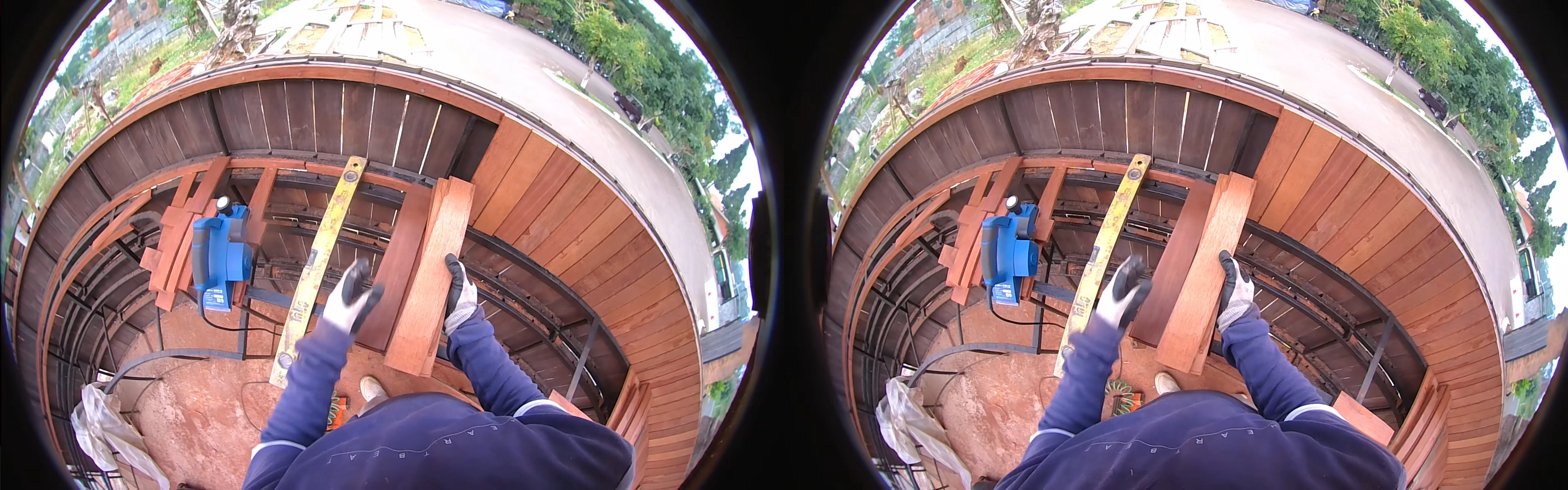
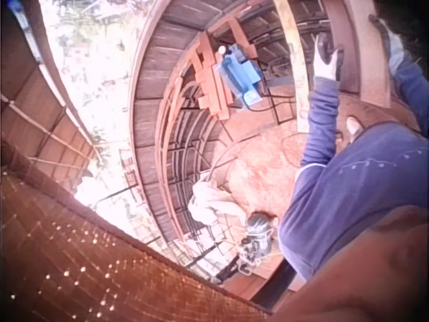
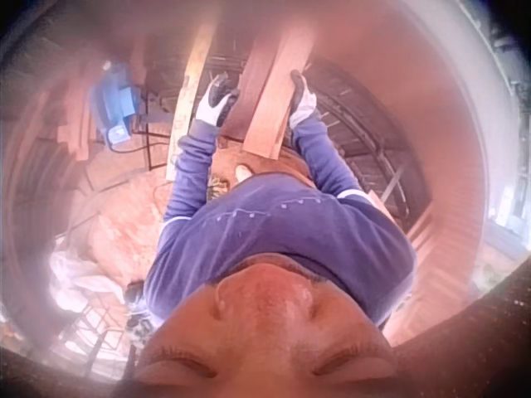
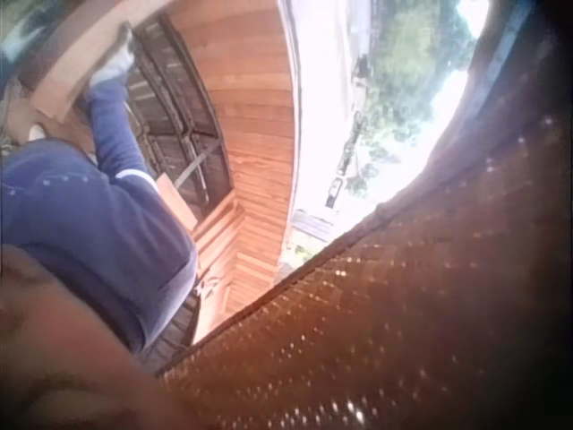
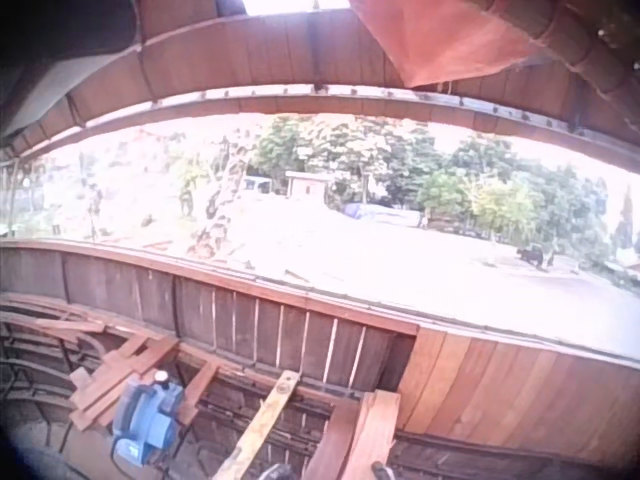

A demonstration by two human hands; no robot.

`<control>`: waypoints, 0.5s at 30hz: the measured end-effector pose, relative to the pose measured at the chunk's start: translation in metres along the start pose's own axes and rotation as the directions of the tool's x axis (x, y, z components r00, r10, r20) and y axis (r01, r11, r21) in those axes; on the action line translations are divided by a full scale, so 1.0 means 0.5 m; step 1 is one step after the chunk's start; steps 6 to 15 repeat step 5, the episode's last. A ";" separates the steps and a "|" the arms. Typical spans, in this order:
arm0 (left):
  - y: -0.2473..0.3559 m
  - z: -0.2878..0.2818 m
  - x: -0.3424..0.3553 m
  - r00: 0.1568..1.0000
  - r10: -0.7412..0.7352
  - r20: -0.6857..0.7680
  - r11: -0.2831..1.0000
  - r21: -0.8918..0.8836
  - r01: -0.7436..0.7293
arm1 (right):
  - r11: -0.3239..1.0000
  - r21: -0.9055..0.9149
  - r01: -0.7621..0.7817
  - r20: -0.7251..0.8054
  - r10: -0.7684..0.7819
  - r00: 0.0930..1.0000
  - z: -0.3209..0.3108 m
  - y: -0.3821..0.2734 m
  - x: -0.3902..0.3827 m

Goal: The person installs wooden planks onto a curved metal framework. They use a nail gun to secure the planks, a level to check alignment, and a sander to smooth the wood. The person also picks up and places planks and tools on the framework.

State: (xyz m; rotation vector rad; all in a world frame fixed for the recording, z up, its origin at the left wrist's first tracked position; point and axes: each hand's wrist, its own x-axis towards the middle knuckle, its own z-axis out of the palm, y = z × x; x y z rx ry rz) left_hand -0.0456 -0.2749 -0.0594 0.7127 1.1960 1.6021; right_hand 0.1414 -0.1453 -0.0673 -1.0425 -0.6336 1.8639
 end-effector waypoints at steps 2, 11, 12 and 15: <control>-0.048 -0.021 0.121 0.997 -0.073 -0.002 0.851 0.522 0.064 | 1.000 -0.021 -0.002 0.005 0.003 1.000 0.012 0.005 0.000; -0.097 -0.009 0.221 0.899 -0.438 0.010 0.549 0.795 0.259 | 0.999 -0.028 0.041 0.010 -0.040 0.999 0.010 0.002 0.019; -0.097 -0.009 0.221 0.899 -0.438 0.010 0.549 0.795 0.259 | 0.999 -0.028 0.041 0.010 -0.040 0.999 0.010 0.002 0.019; -0.097 -0.009 0.221 0.899 -0.438 0.010 0.549 0.795 0.259 | 0.999 -0.028 0.041 0.010 -0.040 0.999 0.010 0.002 0.019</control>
